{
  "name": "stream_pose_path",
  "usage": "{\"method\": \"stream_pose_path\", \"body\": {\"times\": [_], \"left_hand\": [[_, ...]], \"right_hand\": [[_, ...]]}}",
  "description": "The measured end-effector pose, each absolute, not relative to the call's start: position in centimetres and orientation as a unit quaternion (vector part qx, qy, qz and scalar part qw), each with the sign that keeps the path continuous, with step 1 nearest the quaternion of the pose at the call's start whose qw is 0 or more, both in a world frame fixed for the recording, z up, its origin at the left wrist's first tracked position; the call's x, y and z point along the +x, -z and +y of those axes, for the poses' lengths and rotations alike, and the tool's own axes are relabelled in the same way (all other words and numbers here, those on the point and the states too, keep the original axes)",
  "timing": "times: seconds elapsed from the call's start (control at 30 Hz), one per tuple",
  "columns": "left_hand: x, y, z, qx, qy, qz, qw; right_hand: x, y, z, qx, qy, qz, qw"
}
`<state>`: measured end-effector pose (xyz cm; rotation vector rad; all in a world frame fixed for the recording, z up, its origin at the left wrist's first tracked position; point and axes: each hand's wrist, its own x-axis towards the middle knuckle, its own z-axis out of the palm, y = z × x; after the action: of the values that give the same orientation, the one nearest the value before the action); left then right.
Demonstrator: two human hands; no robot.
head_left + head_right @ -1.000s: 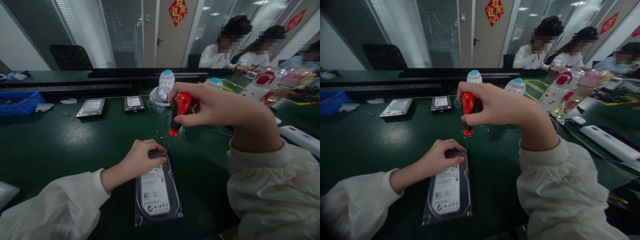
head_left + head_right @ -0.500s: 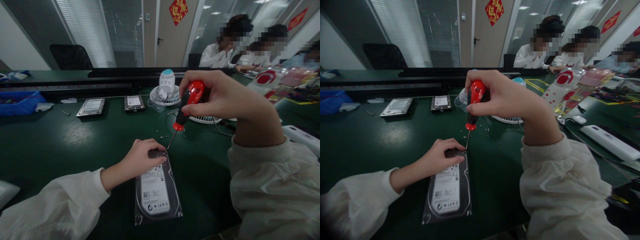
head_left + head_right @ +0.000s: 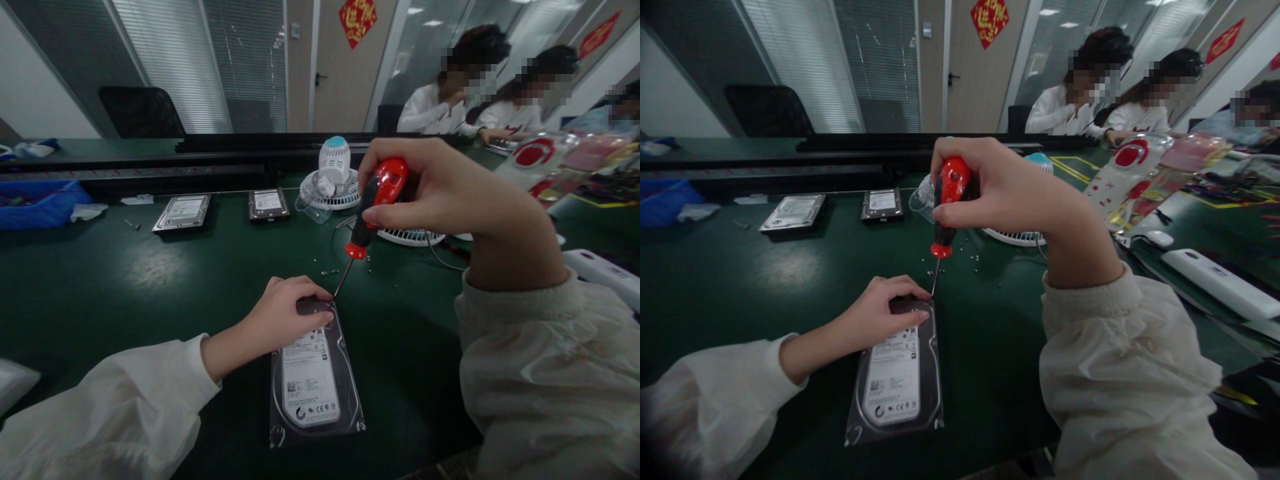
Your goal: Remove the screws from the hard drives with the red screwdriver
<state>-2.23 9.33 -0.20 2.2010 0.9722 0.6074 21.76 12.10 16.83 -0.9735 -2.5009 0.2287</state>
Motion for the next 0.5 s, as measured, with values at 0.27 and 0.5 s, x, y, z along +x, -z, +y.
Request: {"method": "stream_pose_path", "body": {"times": [0.27, 0.5], "left_hand": [[-2.24, 0.16, 9.34, 0.842, -0.224, 0.369, 0.324], [-2.35, 0.27, 9.34, 0.84, -0.221, 0.372, 0.327]], "right_hand": [[21.68, -16.76, 12.17, -0.363, -0.084, -0.899, 0.229], [21.69, -16.65, 12.21, -0.368, -0.077, -0.897, 0.232]]}}
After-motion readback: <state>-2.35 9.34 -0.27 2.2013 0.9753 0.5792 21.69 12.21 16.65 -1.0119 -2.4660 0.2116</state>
